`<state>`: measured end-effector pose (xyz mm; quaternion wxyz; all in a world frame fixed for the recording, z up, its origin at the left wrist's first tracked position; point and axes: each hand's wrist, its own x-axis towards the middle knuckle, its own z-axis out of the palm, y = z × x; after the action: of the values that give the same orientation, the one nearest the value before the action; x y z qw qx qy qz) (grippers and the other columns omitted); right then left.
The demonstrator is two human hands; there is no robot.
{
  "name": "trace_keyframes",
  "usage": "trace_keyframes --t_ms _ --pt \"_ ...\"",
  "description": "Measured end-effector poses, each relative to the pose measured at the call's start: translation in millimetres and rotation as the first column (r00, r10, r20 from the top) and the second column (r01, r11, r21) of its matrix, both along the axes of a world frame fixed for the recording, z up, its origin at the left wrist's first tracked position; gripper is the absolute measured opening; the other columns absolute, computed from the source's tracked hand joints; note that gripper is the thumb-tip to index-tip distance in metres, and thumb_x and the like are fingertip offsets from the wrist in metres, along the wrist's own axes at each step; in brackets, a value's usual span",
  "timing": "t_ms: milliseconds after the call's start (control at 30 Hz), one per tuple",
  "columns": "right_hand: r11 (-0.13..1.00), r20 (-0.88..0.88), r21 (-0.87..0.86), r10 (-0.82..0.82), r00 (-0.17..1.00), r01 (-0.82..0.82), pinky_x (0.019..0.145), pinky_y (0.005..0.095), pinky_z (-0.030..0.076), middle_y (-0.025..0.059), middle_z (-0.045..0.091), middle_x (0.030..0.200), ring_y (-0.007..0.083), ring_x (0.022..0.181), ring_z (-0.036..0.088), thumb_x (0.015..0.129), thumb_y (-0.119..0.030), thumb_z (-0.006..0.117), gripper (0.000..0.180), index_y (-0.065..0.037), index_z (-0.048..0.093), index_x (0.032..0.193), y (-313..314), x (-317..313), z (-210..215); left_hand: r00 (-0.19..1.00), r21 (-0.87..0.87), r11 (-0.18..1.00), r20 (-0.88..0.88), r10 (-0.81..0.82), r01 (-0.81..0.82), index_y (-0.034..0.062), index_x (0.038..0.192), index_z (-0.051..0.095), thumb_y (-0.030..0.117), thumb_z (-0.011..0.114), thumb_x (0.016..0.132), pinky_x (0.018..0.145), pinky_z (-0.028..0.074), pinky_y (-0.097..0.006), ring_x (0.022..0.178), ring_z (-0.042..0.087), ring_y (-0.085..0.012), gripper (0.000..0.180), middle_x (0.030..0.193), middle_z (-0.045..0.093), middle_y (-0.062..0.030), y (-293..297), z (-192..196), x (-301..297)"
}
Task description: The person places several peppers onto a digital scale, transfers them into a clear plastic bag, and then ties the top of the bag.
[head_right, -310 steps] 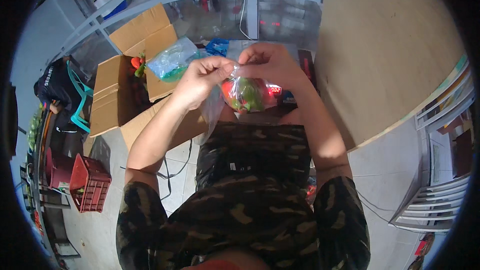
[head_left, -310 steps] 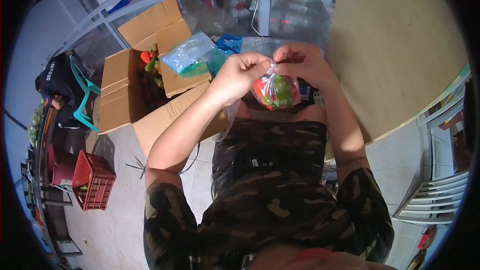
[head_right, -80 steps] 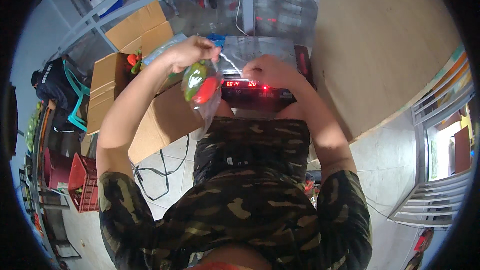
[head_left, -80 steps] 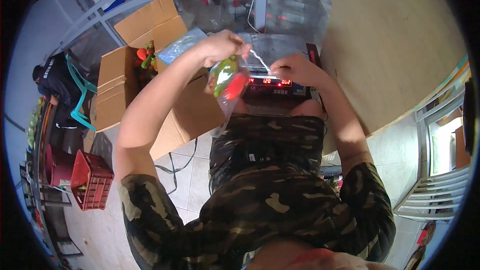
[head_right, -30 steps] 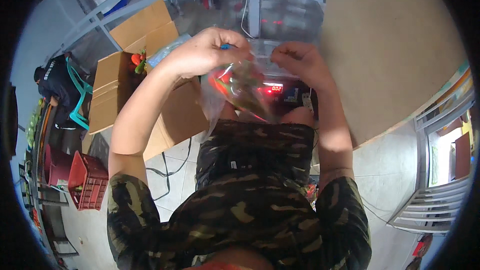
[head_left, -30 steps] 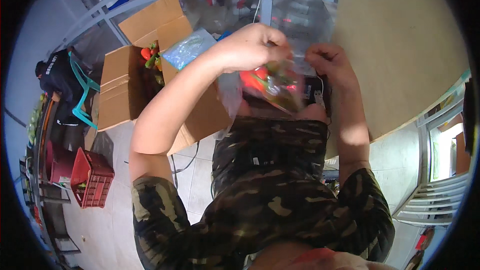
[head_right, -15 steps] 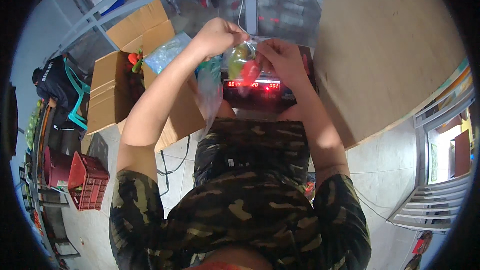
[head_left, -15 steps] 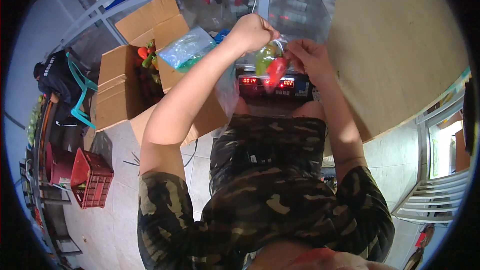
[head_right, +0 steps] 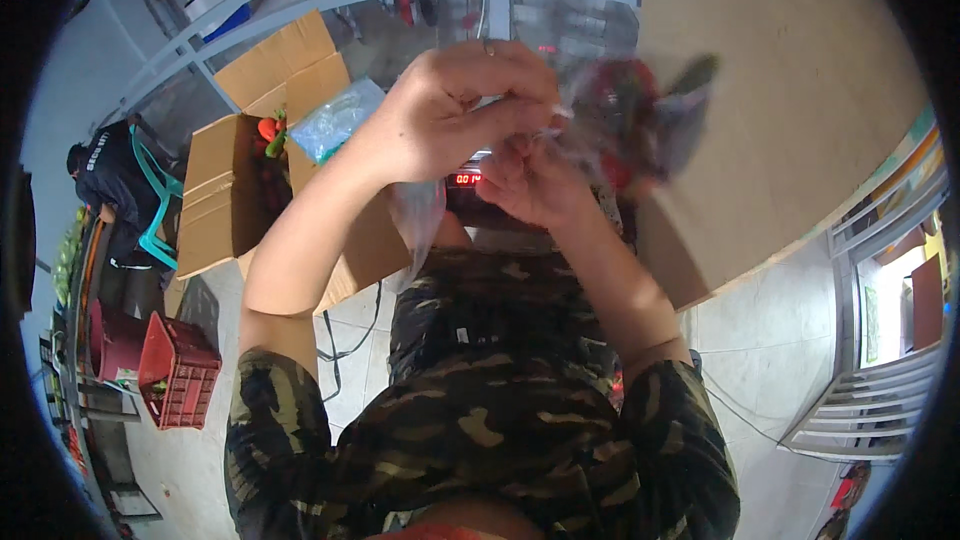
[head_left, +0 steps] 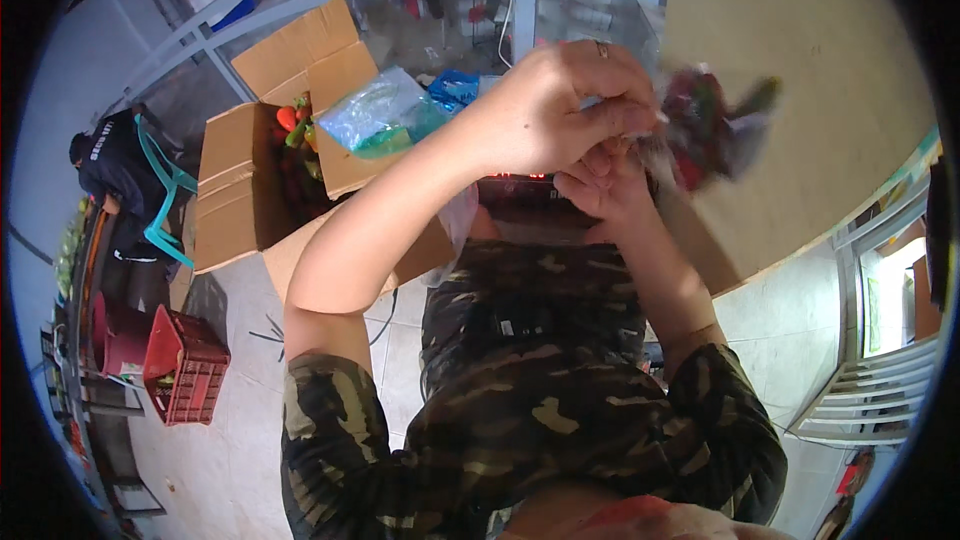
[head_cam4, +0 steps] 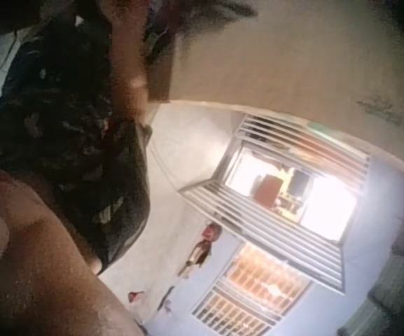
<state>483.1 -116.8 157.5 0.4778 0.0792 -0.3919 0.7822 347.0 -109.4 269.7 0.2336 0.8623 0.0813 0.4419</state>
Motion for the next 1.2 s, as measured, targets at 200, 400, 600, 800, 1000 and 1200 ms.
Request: trace_keyframes --t_ms 200,400,600,800,1000,1200 --pt "0.787 0.545 0.481 -0.614 0.571 0.387 0.072 0.0260 0.046 0.0044 0.061 0.080 0.0115 0.077 0.056 0.081 -0.007 0.059 0.006 -0.002 0.060 0.084 12 31 51 0.971 -0.423 0.887 -0.219 0.098 -0.186 -0.0009 0.083 0.064 0.016 0.059 0.079 0.062 0.046 -0.027 0.066 0.059 -0.0137 0.018 0.073 0.062 -0.0065 -10 0 -29" --pt "0.188 0.205 0.942 -0.978 -0.035 0.279 0.064 0.0309 0.045 0.0118 0.060 0.078 0.0237 0.071 0.059 0.078 -0.007 0.057 0.010 0.001 0.058 0.084 21 19 54 0.984 -0.826 0.540 -0.091 0.155 -0.162 0.0008 0.096 0.065 0.017 0.062 0.081 0.079 0.039 -0.023 0.086 0.055 -0.0093 0.022 0.091 0.065 -0.0077 31 -37 -48" --pt "0.051 0.106 0.928 -0.986 -0.130 0.368 0.063 0.0339 0.045 0.0139 0.058 0.076 0.0296 0.070 0.058 0.077 -0.006 0.056 0.008 -0.001 0.059 0.083 24 16 29 0.955 -0.777 0.600 -0.005 0.297 -0.191 -0.0019 0.092 0.065 0.015 0.062 0.081 0.081 0.040 -0.026 0.086 0.055 -0.0129 0.020 0.088 0.065 -0.0086 34 -52 -39" --pt "0.029 0.098 0.924 -0.982 -0.163 0.381 0.059 0.0319 0.046 0.0124 0.059 0.077 0.0255 0.067 0.059 0.077 -0.006 0.058 0.009 -0.003 0.061 0.084 20 14 42 0.919 -0.701 0.634 -0.079 0.386 -0.327 -0.0030 0.091 0.064 0.017 0.061 0.082 0.070 0.044 -0.026 0.073 0.055 -0.0114 0.022 0.076 0.063 -0.0056 27 -54 -26" --pt "0.218 0.303 0.845 -0.948 -0.099 0.489 0.054 0.0246 0.047 0.0085 0.061 0.074 0.0134 0.062 0.058 0.076 -0.008 0.061 0.011 -0.001 0.063 0.084 20 7 47 0.862 -0.615 0.607 -0.300 0.409 -0.502 -0.0025 0.084 0.064 0.018 0.062 0.081 0.062 0.044 -0.024 0.067 0.052 -0.0078 0.021 0.073 0.062 -0.0038 17 -36 -20" --pt "0.528 0.542 0.630 -0.824 0.165 0.570 0.051 0.0223 0.045 0.0024 0.061 0.071 0.0058 0.059 0.053 0.076 -0.007 0.062 0.010 0.000 0.064 0.083 21 12 46 0.946 -0.582 0.746 -0.170 0.277 -0.324 -0.0024 0.080 0.063 0.013 0.063 0.078 0.058 0.045 -0.025 0.062 0.054 -0.0086 0.015 0.068 0.062 -0.0056 21 -51 -25"
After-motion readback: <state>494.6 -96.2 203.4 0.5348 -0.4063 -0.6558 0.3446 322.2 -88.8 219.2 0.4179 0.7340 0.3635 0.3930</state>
